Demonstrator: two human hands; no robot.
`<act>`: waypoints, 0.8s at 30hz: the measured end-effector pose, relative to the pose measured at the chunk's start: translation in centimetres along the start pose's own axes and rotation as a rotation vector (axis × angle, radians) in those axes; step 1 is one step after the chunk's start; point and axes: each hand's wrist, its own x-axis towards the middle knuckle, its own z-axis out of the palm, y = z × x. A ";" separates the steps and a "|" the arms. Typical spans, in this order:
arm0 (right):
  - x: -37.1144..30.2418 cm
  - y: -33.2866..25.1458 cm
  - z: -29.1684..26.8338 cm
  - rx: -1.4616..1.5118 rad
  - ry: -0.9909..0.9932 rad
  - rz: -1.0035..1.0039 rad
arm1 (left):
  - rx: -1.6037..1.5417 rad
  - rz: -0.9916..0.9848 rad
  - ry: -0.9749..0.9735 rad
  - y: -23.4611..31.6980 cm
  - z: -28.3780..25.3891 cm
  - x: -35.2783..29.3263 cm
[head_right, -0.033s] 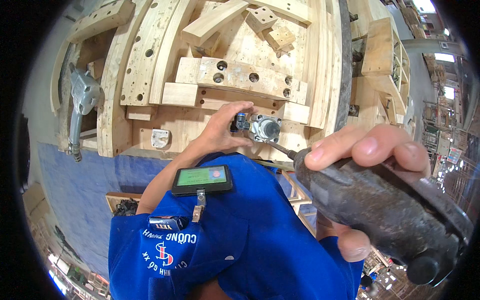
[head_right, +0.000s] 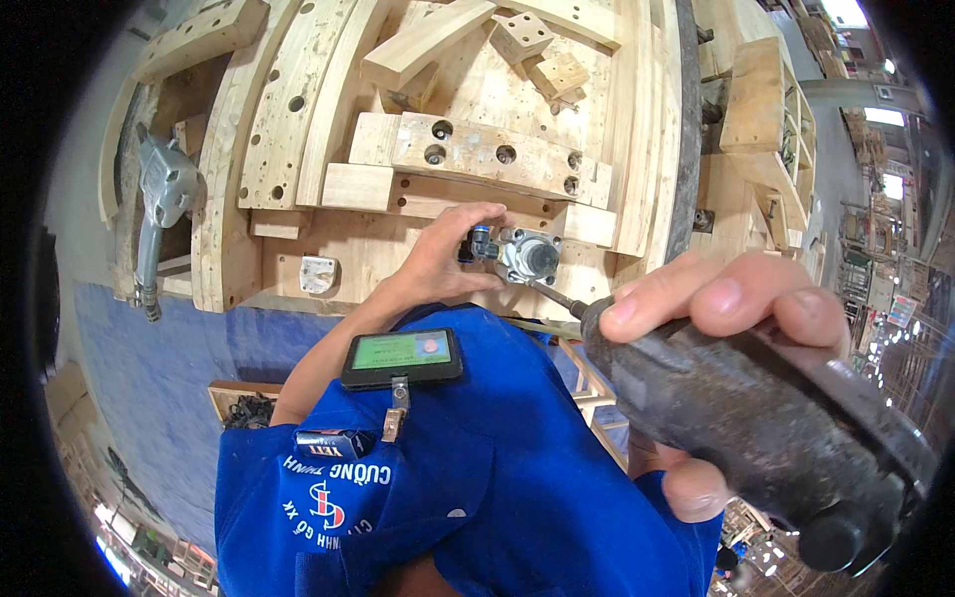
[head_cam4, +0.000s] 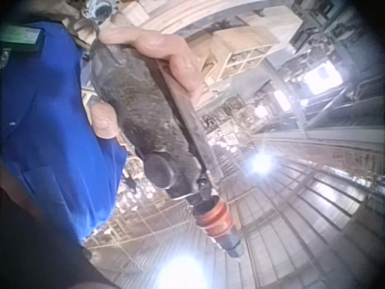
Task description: The person uses a pneumatic drill to fasten screws into metal components on a wooden workbench. They repeatedly pick up metal parts, align them with pre-drilled holes, and drive screws to secure them. The person also retrieves screws from a nearby wooden organizer box during the process.
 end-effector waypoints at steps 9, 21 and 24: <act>-0.5 2.2 2.0 -0.004 -0.015 0.170 | -0.176 -0.022 0.039 -1.8 0.7 -0.4; -1.0 3.5 0.9 -0.053 -0.152 0.149 | -0.223 0.027 0.052 -3.2 0.3 -0.8; -1.1 3.4 0.6 -0.049 -0.142 0.137 | -0.194 0.006 0.039 -3.4 0.4 -0.6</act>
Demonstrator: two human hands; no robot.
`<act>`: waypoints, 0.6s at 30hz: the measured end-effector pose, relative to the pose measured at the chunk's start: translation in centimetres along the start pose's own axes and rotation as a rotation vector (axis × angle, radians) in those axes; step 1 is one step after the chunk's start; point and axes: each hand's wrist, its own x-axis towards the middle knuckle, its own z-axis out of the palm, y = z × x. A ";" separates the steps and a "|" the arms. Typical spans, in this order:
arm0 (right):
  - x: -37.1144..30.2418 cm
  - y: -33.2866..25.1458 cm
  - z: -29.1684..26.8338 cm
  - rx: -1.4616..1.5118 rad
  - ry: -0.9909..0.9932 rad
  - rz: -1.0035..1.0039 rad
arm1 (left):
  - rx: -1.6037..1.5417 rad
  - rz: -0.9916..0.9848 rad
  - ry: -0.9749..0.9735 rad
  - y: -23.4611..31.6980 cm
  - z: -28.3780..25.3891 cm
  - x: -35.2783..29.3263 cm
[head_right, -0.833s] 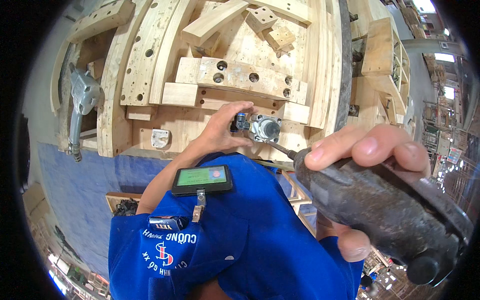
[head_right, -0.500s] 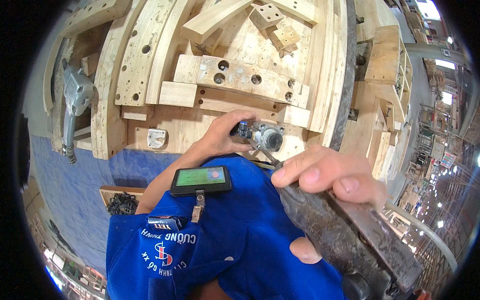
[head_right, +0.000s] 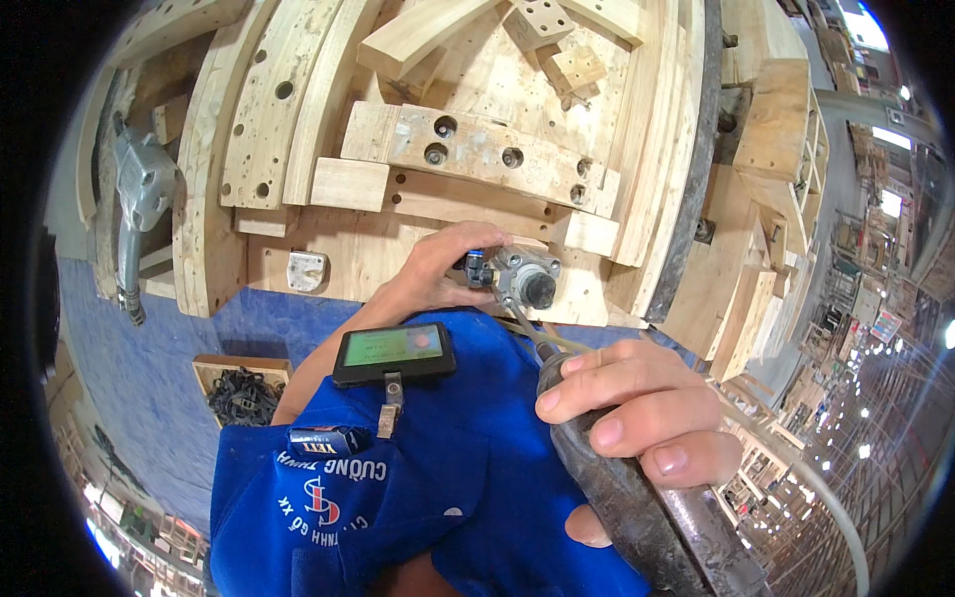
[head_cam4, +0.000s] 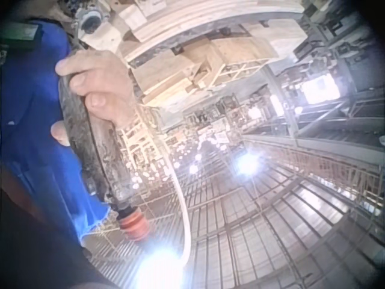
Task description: The person uses a pneumatic drill to fasten screws into metal components on a wooden workbench. They repeatedly pick up metal parts, align them with pre-drilled holes, and drive screws to secure them. The person also retrieves screws from a nearby wooden organizer box during the process.
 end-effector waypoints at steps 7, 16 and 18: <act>-0.5 0.1 0.0 -0.018 0.041 0.005 | -0.008 0.029 0.015 0.4 0.3 0.3; -0.5 0.4 0.3 0.029 0.061 -0.012 | 0.005 0.003 0.000 0.7 0.3 0.4; -0.5 0.5 0.1 0.041 0.032 -0.016 | -0.008 -0.022 0.011 0.8 0.4 0.3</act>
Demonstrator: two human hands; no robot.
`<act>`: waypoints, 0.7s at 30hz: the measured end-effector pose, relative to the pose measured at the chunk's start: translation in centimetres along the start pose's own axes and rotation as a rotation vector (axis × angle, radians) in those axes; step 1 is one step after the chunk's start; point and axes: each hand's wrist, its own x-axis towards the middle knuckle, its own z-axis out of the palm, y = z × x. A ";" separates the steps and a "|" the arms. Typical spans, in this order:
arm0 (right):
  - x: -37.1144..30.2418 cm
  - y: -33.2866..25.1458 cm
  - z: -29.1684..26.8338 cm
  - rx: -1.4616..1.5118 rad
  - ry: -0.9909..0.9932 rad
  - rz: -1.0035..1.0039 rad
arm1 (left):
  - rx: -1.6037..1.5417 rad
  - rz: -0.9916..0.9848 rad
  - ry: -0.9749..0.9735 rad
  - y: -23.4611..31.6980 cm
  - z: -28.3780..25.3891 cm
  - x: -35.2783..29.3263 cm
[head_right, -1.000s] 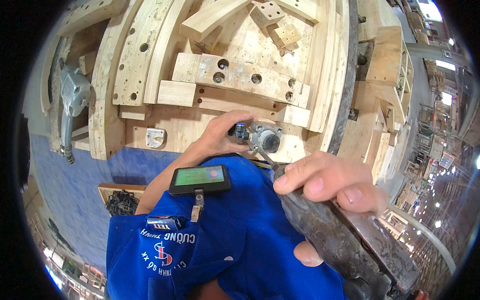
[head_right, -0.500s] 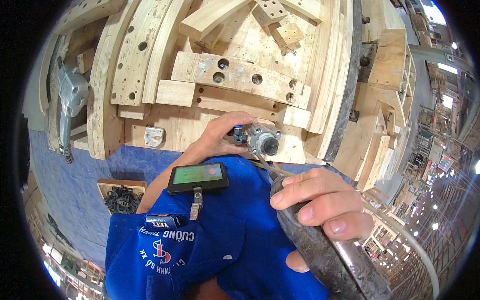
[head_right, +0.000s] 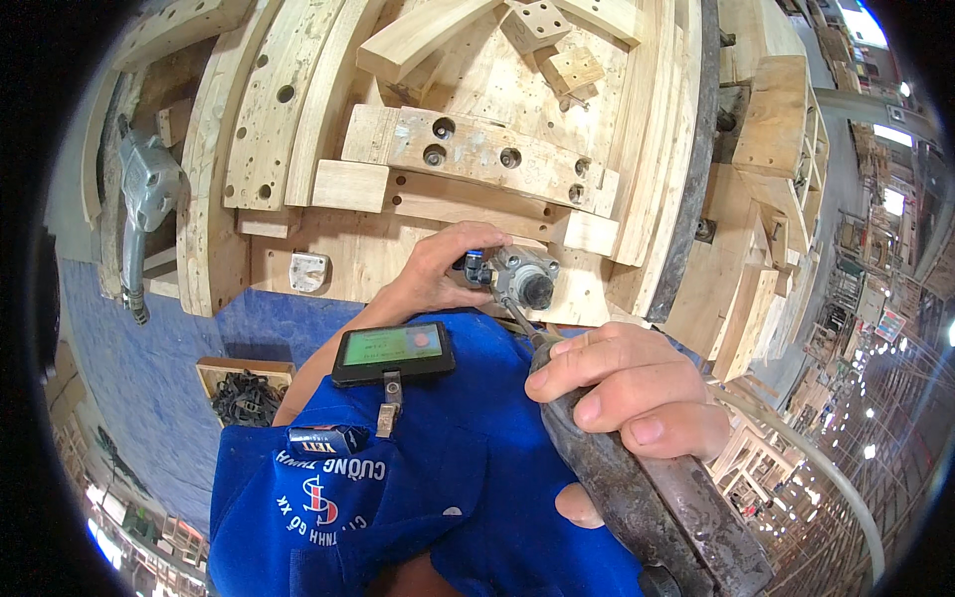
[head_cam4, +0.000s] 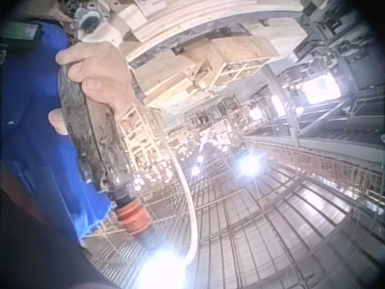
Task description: The person uses a pneumatic drill to fasten screws into metal components on a wooden workbench. They repeatedly pick up metal parts, align them with pre-drilled holes, and drive screws to secure them. The person also retrieves screws from a nearby wooden organizer box during the process.
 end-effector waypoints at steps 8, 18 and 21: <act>0.2 -0.5 0.4 -0.011 0.036 0.033 | 0.026 -0.025 0.003 0.3 -0.1 0.0; 0.4 -1.0 0.5 -0.021 -0.013 0.051 | 0.007 -0.002 0.017 0.6 0.3 0.0; 0.2 -0.5 0.3 -0.010 -0.029 0.015 | 0.009 -0.017 0.010 0.6 0.2 0.0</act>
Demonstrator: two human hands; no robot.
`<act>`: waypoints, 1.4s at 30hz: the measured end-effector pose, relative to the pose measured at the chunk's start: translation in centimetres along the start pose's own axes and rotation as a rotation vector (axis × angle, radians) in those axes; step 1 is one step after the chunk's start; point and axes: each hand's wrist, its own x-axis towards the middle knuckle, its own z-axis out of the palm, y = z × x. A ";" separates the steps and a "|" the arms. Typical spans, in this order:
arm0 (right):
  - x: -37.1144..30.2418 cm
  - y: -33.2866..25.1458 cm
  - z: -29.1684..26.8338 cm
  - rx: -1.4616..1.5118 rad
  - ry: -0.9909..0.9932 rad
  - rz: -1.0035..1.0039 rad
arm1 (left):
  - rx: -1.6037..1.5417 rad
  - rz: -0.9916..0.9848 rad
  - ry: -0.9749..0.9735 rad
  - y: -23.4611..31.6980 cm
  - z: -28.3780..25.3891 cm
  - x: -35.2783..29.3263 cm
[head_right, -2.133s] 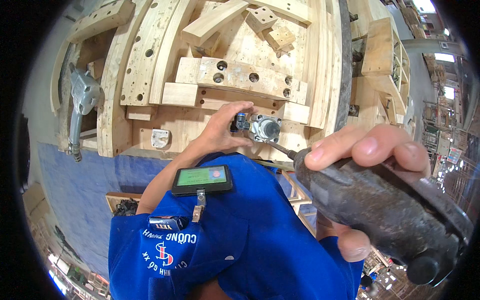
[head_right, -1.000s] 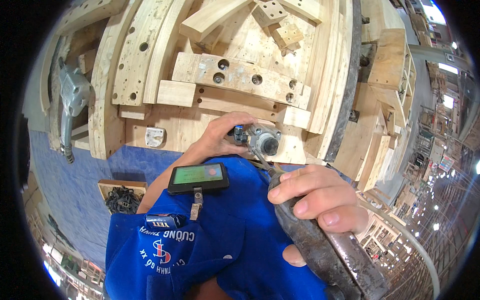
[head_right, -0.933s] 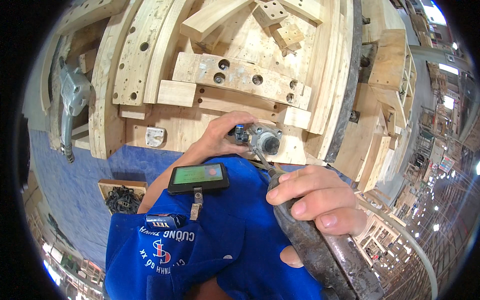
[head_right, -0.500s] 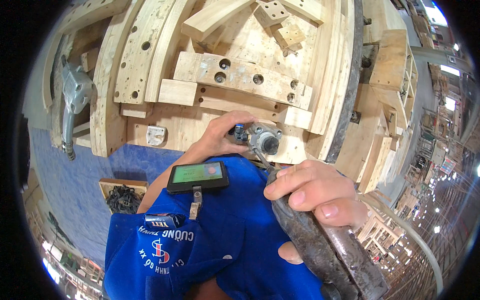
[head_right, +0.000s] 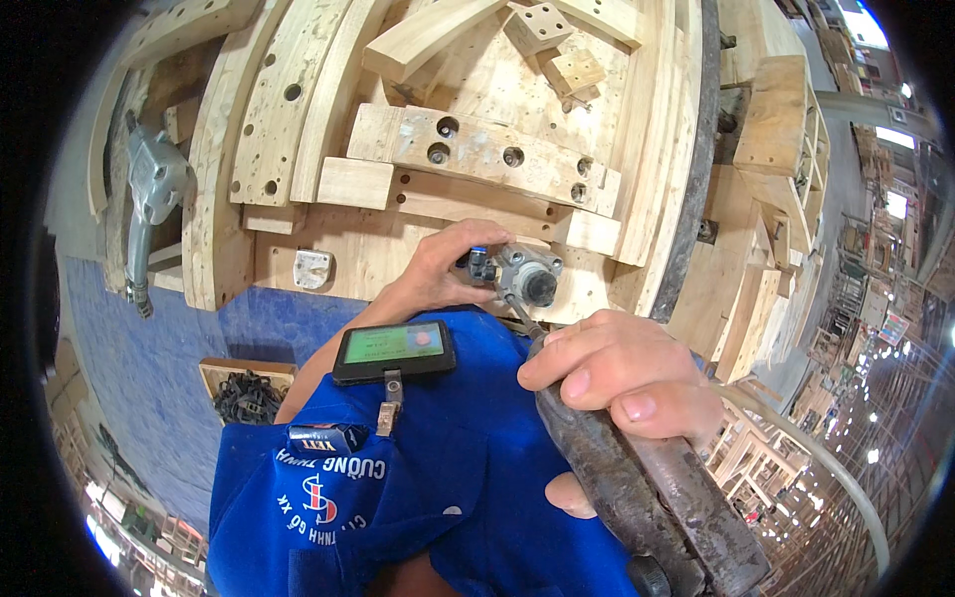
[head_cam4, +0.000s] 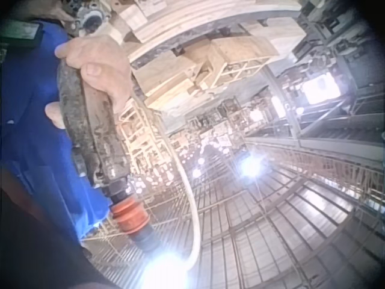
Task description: The person uses a pneumatic drill to fasten screws into metal components on a wooden workbench. They repeatedly pick up metal parts, align them with pre-drilled holes, and drive screws to secure them. The person also retrieves screws from a nearby wooden organizer box during the process.
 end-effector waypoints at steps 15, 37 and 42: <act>-0.6 -1.3 0.6 0.079 0.087 0.021 | 0.038 -0.070 -0.058 1.2 -0.1 -0.8; -1.5 -1.8 1.6 0.181 0.102 0.033 | -0.042 -0.086 -0.012 1.1 0.7 -1.9; -1.5 -2.0 1.8 0.190 0.209 0.023 | -0.047 -0.045 0.006 1.0 0.8 -1.5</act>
